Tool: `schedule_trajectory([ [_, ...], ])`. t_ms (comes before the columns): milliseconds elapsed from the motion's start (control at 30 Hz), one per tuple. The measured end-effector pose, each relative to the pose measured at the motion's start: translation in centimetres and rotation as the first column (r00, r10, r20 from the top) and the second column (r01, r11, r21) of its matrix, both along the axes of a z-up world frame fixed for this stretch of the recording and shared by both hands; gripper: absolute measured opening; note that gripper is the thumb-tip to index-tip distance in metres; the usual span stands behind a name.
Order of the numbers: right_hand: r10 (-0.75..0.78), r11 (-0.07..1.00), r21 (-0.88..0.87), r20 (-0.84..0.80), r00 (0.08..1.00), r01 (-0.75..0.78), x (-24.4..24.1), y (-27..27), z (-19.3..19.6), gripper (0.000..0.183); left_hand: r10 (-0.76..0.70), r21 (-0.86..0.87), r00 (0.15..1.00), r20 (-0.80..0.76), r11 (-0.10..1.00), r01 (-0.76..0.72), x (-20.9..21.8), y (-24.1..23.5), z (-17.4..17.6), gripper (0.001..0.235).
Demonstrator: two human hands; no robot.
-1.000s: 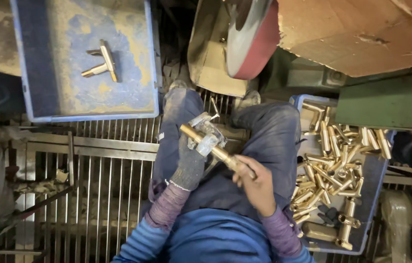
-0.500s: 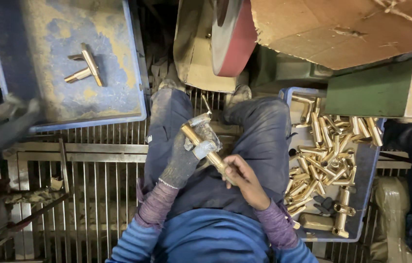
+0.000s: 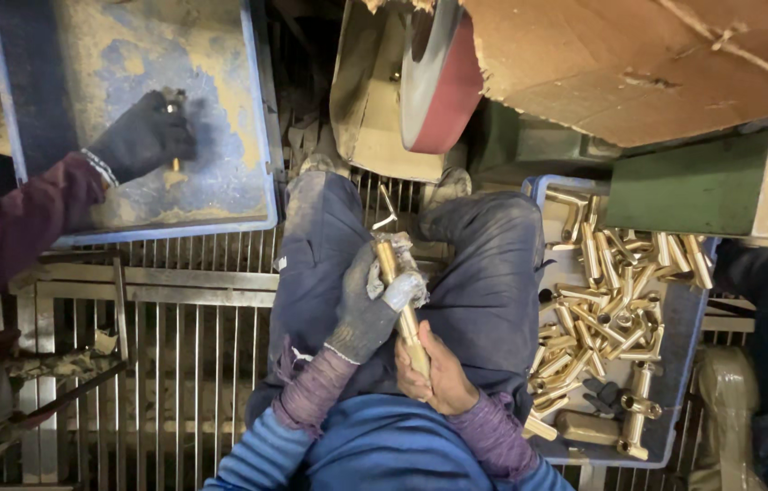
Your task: The person picks up metal components from a bin, presses them against a rotating grinding belt to smooth surfaces and edges, and places them into a separate container.
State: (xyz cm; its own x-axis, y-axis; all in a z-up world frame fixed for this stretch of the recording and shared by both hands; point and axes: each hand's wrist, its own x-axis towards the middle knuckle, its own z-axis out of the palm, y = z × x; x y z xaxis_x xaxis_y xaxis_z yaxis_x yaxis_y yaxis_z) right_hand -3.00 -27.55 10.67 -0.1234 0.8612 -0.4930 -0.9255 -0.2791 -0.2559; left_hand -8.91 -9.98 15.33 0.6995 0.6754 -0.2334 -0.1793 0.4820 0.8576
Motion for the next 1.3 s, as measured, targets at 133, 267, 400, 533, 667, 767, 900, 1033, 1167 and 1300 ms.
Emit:
schedule_trajectory([
  [133, 0.011, 0.998, -0.058, 0.400, 0.917, 0.014, 0.9, 1.0, 1.0, 0.048, 0.028, 0.030, 0.998, 0.062, 0.999, -0.029, 0.7, 1.3, -0.6, 0.045],
  [267, 0.083, 0.996, -0.084, 0.994, -0.069, -0.007, 3.8, 2.8, 3.8, 0.023, 0.077, 0.125, 0.995, 0.066, 0.989, -0.085, 0.4, 4.5, -1.1, 0.043],
  [400, -0.019, 1.000, 0.010, 0.893, -0.450, -0.022, 6.1, 3.7, 6.6, 0.034, -0.023, 0.228, 0.997, -0.077, 0.973, 0.040, -0.2, 6.5, -3.1, 0.037],
  [533, 0.042, 0.995, -0.016, 0.963, -0.266, 0.098, 8.3, 3.7, 7.0, 0.036, -0.016, 0.012, 0.997, -0.075, 1.000, 0.017, 1.4, 8.1, -4.4, 0.032],
  [667, -0.017, 0.980, 0.090, 0.927, -0.375, 0.180, 10.0, 4.0, 5.4, 0.037, -0.008, -0.137, 0.992, -0.128, 0.991, -0.009, 3.3, 8.8, -4.6, 0.028],
  [767, -0.056, 0.981, 0.132, 0.895, -0.443, 0.143, 11.3, 4.5, 5.1, 0.039, -0.042, -0.180, 0.982, -0.185, 0.984, 0.008, 4.3, 9.7, -5.4, 0.025],
  [900, -0.079, 0.984, 0.135, 0.917, -0.391, 0.118, 12.6, 4.9, 4.6, 0.039, -0.061, -0.221, 0.980, -0.191, 0.975, 0.018, 5.9, 10.5, -8.4, 0.027],
  [1033, -0.027, 0.994, 0.085, 0.809, -0.587, 0.071, 14.5, 6.1, 4.2, 0.037, -0.002, -0.399, 0.998, -0.067, 0.916, -0.025, 7.8, 10.9, -11.3, 0.022],
  [1167, -0.023, 0.998, 0.053, 0.781, -0.624, 0.030, 15.8, 7.9, 4.0, 0.034, 0.088, -0.521, 0.996, 0.008, 0.850, -0.071, 9.8, 10.8, -13.4, 0.015],
  [1300, -0.047, 0.998, 0.056, 0.768, -0.639, -0.005, 16.4, 8.9, 3.8, 0.034, 0.093, -0.525, 0.995, 0.019, 0.848, -0.070, 10.4, 10.6, -14.7, 0.014],
])
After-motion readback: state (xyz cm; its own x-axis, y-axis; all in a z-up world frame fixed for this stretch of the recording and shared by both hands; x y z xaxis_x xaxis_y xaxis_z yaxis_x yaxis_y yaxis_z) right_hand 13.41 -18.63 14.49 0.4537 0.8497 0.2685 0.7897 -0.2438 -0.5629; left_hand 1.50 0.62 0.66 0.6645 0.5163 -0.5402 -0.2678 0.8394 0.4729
